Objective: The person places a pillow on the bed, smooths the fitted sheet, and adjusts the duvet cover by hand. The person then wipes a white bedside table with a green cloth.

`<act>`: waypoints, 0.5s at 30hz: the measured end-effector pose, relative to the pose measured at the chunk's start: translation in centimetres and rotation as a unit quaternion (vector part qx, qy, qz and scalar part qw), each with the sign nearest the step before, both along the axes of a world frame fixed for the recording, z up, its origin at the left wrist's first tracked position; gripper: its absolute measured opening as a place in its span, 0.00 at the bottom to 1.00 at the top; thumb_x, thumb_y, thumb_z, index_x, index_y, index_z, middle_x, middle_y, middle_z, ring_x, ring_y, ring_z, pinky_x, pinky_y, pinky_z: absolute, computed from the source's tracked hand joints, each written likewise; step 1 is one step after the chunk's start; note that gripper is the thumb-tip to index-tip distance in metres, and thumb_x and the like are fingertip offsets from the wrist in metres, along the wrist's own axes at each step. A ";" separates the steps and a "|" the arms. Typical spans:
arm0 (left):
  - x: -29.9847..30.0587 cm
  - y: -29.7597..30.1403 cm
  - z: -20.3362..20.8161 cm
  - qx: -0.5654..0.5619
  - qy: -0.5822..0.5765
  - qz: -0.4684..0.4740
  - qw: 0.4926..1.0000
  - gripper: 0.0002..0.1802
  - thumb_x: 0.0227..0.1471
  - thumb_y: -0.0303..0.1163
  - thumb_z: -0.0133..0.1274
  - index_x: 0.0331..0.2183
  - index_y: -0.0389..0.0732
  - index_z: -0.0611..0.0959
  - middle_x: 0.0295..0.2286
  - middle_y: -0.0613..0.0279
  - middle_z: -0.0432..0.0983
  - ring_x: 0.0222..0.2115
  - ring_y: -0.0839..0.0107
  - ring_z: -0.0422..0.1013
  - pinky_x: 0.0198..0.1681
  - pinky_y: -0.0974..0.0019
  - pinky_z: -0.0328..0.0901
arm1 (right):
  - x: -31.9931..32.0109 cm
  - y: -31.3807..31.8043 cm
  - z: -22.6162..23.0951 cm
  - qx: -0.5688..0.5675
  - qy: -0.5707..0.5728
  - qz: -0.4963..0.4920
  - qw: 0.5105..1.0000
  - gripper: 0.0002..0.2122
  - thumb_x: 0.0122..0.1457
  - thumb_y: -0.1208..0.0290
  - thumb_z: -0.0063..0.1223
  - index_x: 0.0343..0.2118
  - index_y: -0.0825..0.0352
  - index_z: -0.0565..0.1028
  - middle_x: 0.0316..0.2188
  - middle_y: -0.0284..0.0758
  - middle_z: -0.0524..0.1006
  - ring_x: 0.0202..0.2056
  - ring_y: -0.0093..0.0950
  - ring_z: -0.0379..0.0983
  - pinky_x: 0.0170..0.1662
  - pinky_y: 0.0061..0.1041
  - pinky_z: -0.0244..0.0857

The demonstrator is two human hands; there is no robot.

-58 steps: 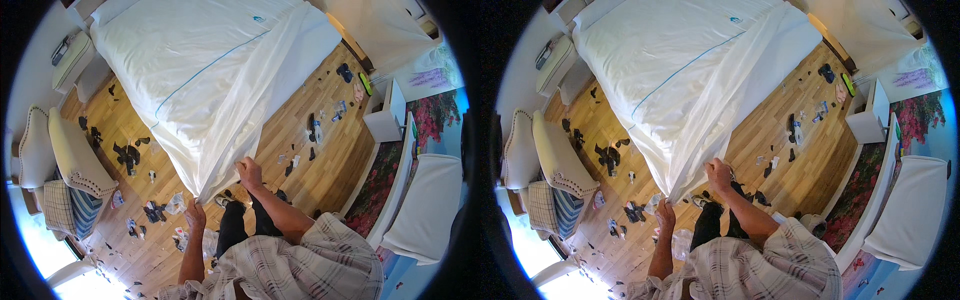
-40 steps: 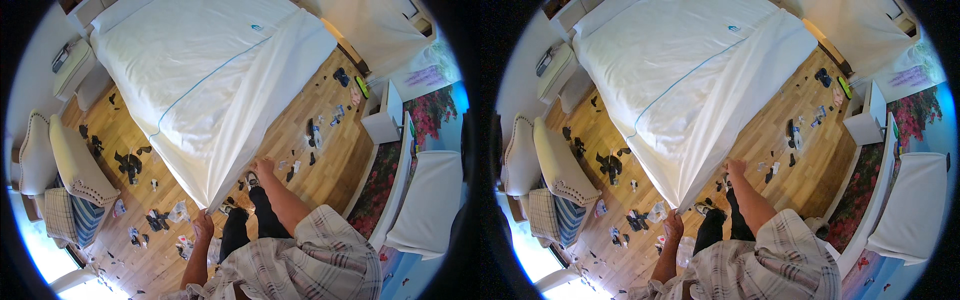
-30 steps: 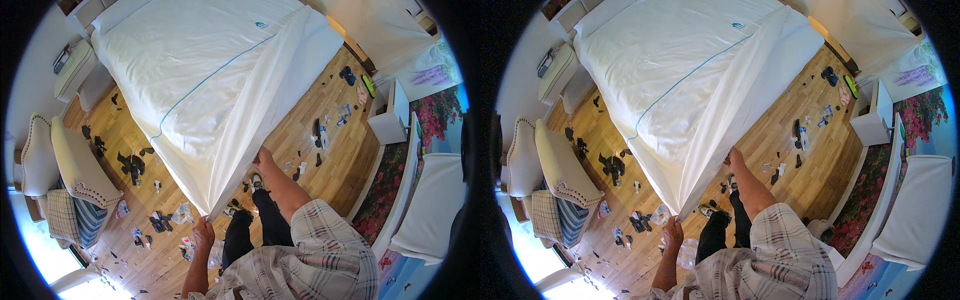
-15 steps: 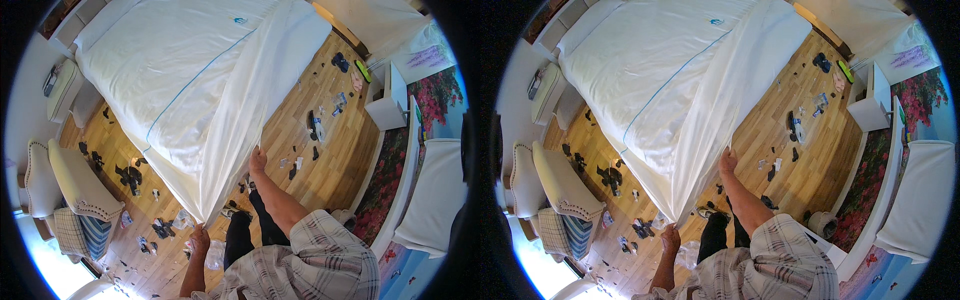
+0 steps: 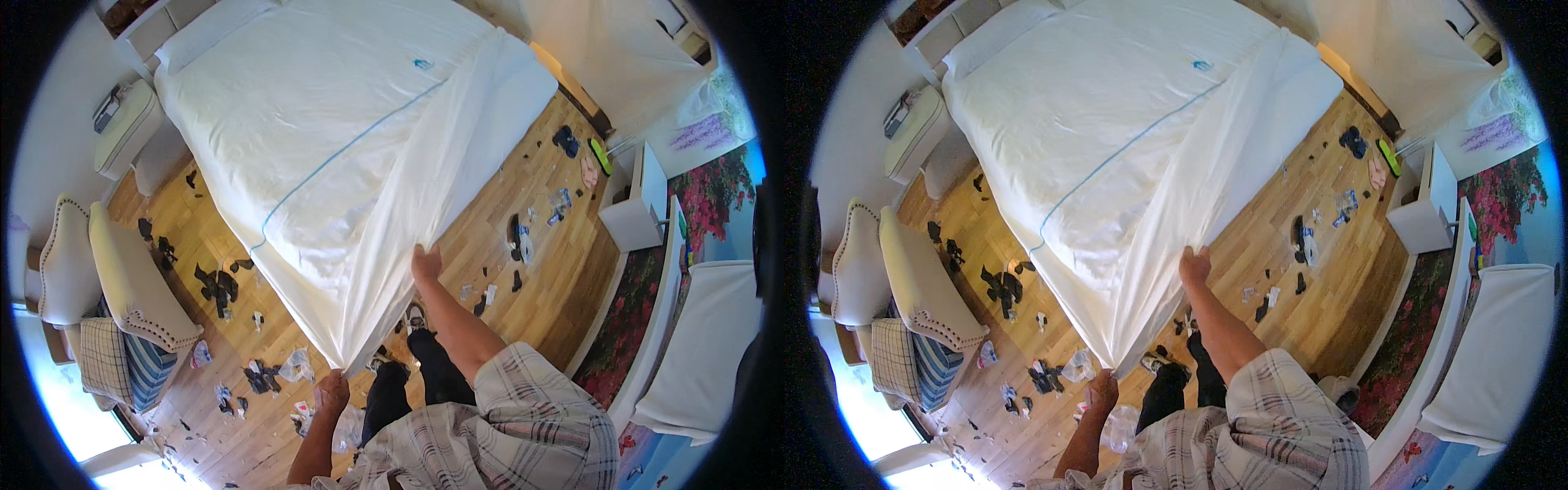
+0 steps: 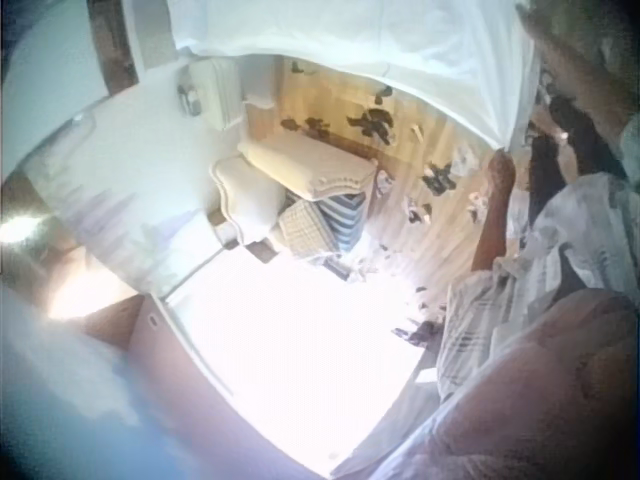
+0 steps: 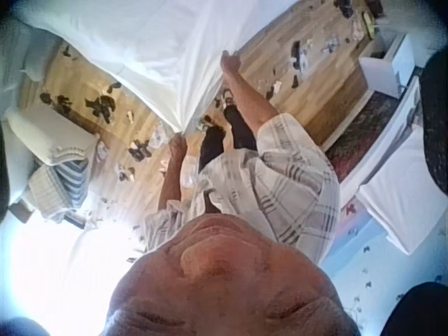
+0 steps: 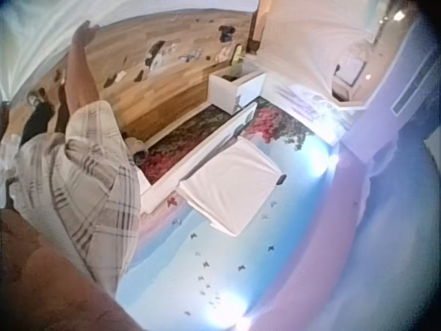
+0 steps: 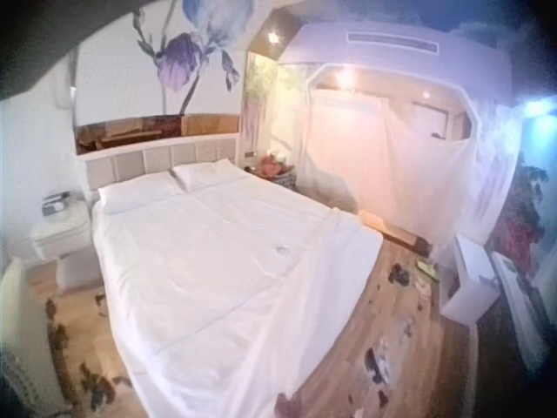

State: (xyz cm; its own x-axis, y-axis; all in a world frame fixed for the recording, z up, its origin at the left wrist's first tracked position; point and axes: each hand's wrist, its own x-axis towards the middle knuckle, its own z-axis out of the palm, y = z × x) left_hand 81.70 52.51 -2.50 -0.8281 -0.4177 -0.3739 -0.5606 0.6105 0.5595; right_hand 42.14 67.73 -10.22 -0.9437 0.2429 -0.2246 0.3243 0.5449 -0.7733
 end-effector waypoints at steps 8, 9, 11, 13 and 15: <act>-1.4 -10.4 6.5 0.067 0.091 0.063 0.992 0.09 0.51 0.28 0.51 0.32 0.38 0.85 0.25 0.40 0.79 0.26 0.47 0.79 0.32 0.52 0.73 | -1.4 -6.9 12.5 -0.006 0.085 0.117 0.990 0.30 0.61 0.65 0.54 0.63 0.71 0.59 0.35 0.55 0.81 0.38 0.57 0.78 0.43 0.52 0.70; -1.1 -12.6 6.4 0.087 0.085 0.108 0.987 0.11 0.51 0.28 0.51 0.32 0.36 0.86 0.27 0.45 0.82 0.25 0.56 0.80 0.33 0.55 0.73 | -2.1 -9.5 14.3 -0.008 0.069 0.134 0.988 0.31 0.61 0.65 0.54 0.64 0.71 0.57 0.33 0.55 0.81 0.36 0.57 0.78 0.42 0.52 0.70; -1.0 -18.2 7.9 0.188 0.072 0.129 0.971 0.13 0.51 0.28 0.51 0.35 0.32 0.85 0.29 0.51 0.85 0.26 0.62 0.80 0.34 0.59 0.74 | -3.7 -14.7 15.8 0.020 0.101 0.201 0.974 0.33 0.61 0.64 0.53 0.65 0.73 0.53 0.30 0.54 0.81 0.33 0.55 0.79 0.40 0.53 0.71; -1.8 -23.2 9.3 0.335 0.064 0.257 0.904 0.16 0.52 0.28 0.50 0.40 0.29 0.84 0.31 0.51 0.85 0.29 0.64 0.81 0.36 0.62 0.75 | -5.4 -20.9 18.2 0.017 0.067 0.257 0.964 0.36 0.61 0.64 0.52 0.66 0.76 0.50 0.30 0.54 0.81 0.35 0.54 0.80 0.39 0.52 0.72; -3.0 -29.0 10.7 0.359 0.086 0.212 0.905 0.22 0.54 0.33 0.47 0.44 0.26 0.82 0.33 0.43 0.84 0.32 0.57 0.83 0.38 0.60 0.78 | -7.7 -27.1 18.8 0.027 0.037 0.290 0.956 0.36 0.61 0.67 0.51 0.66 0.80 0.48 0.32 0.54 0.81 0.35 0.53 0.80 0.41 0.51 0.73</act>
State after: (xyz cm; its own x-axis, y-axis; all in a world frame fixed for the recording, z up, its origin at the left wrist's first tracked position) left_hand 78.67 23.52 8.17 -0.7218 -0.4128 -0.5554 -0.5256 -0.1950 0.8281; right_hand 34.42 40.63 8.56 -0.9364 -0.3159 -0.1531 -0.0990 0.6559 -0.7483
